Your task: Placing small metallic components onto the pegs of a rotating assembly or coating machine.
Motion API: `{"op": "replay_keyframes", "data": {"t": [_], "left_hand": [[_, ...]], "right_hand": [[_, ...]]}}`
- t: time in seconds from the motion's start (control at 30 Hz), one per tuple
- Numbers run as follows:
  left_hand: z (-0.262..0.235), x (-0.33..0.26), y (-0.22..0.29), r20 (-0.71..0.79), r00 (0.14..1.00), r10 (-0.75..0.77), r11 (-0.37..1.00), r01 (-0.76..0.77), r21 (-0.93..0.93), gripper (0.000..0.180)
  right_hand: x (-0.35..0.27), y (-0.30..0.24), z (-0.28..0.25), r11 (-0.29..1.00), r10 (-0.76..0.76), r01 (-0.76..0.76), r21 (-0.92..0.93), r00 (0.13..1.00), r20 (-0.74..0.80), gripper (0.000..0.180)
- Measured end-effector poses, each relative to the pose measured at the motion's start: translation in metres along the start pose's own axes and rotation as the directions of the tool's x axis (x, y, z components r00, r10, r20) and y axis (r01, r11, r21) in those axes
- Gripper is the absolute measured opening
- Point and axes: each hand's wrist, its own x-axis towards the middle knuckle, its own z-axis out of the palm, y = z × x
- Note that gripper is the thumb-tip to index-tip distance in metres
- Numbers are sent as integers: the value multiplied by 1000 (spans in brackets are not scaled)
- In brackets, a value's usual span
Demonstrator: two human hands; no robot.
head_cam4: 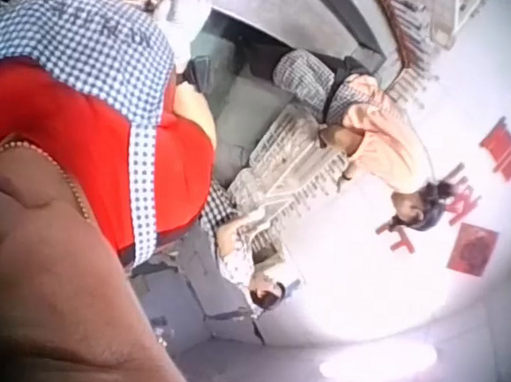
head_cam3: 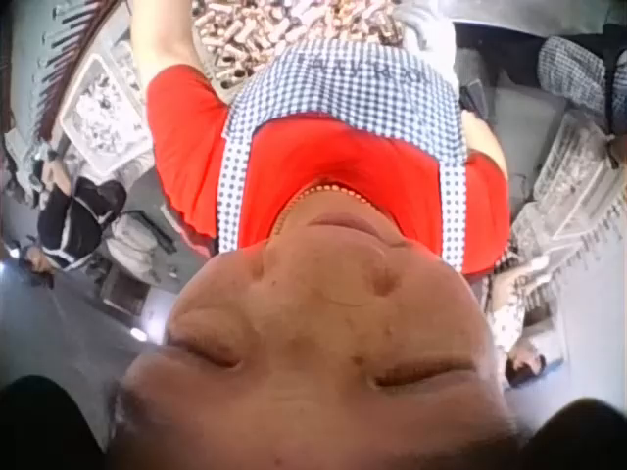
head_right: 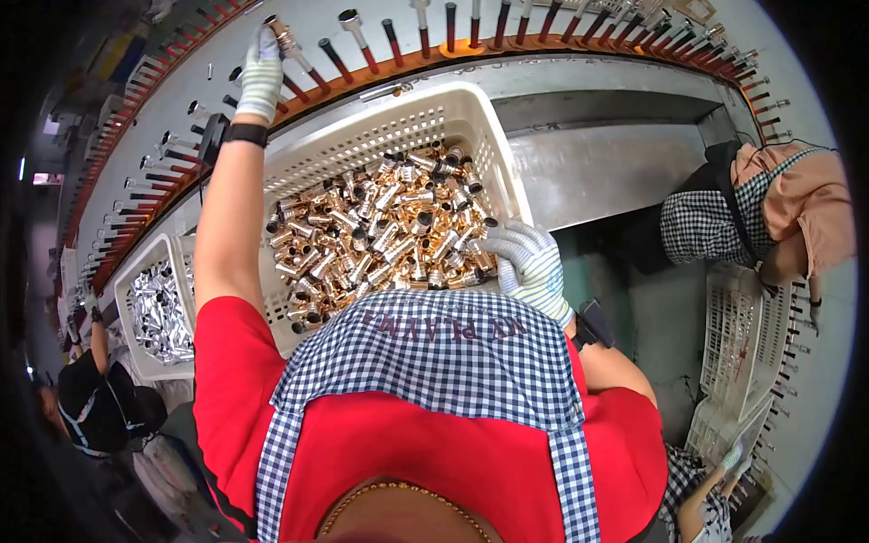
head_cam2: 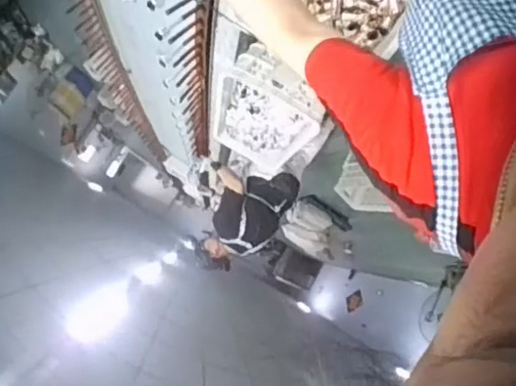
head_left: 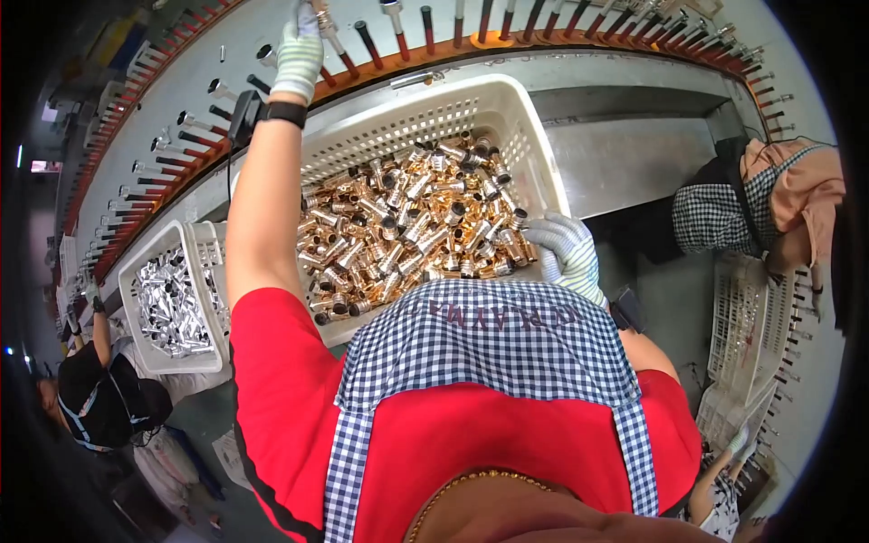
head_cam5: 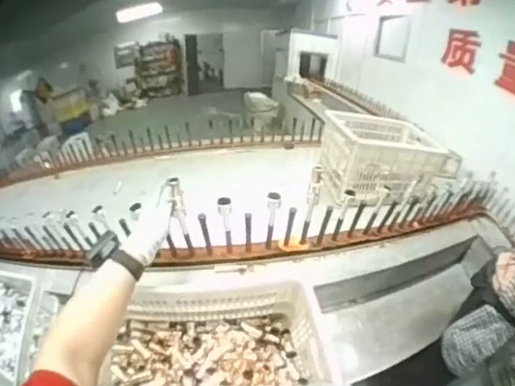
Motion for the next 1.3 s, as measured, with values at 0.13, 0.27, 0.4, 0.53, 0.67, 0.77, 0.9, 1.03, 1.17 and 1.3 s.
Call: {"op": "replay_keyframes", "data": {"t": [0.13, 0.27, 0.4, 0.53, 0.67, 0.77, 0.9, 1.03, 1.17, 1.3], "left_hand": [[20, 37, 1, 213, 950, -227, 930, 276, -244, 47], [-14, 63, 22, 444, 807, -389, 890, 454, -46, 60], [-41, 106, -10, 110, 976, -187, 907, 129, 400, 69], [35, 94, 95, 97, 986, 133, 944, -96, -317, 37], [65, 82, 156, 286, 958, -17, 582, 242, -777, 40], [88, 53, 170, 453, 880, -145, 657, 428, -621, 44], [79, 43, 173, 354, 878, -322, 641, 477, -601, 37], [55, 50, 153, 348, 844, -407, 652, 535, -537, 34], [38, 60, 133, 326, 809, -490, 665, 588, -459, 39], [21, 71, 127, 309, 787, -534, 782, 599, -173, 46]], "right_hand": [[-8, 11, 3, 999, 37, -39, -29, 997, -70, 30], [-7, 7, -4, 1000, 7, -7, 2, 1000, -25, 25], [-2, 12, -2, 997, -68, 67, 24, 997, 39, 25], [-12, 14, -11, 1000, -13, 14, 13, 1000, -12, 28], [-19, 10, -11, 996, 79, -82, 45, 994, 71, 36], [-22, 12, -6, 991, 101, -105, 86, 994, 45, 35], [-25, 11, -8, 991, 113, -114, 69, 993, 23, 34], [-28, 13, -12, 990, 42, -37, 133, 998, -40, 29], [-30, 13, -15, 989, 60, -50, 137, 996, -68, 29], [-29, 17, -16, 982, 85, -78, 174, 996, -32, 30]]}}
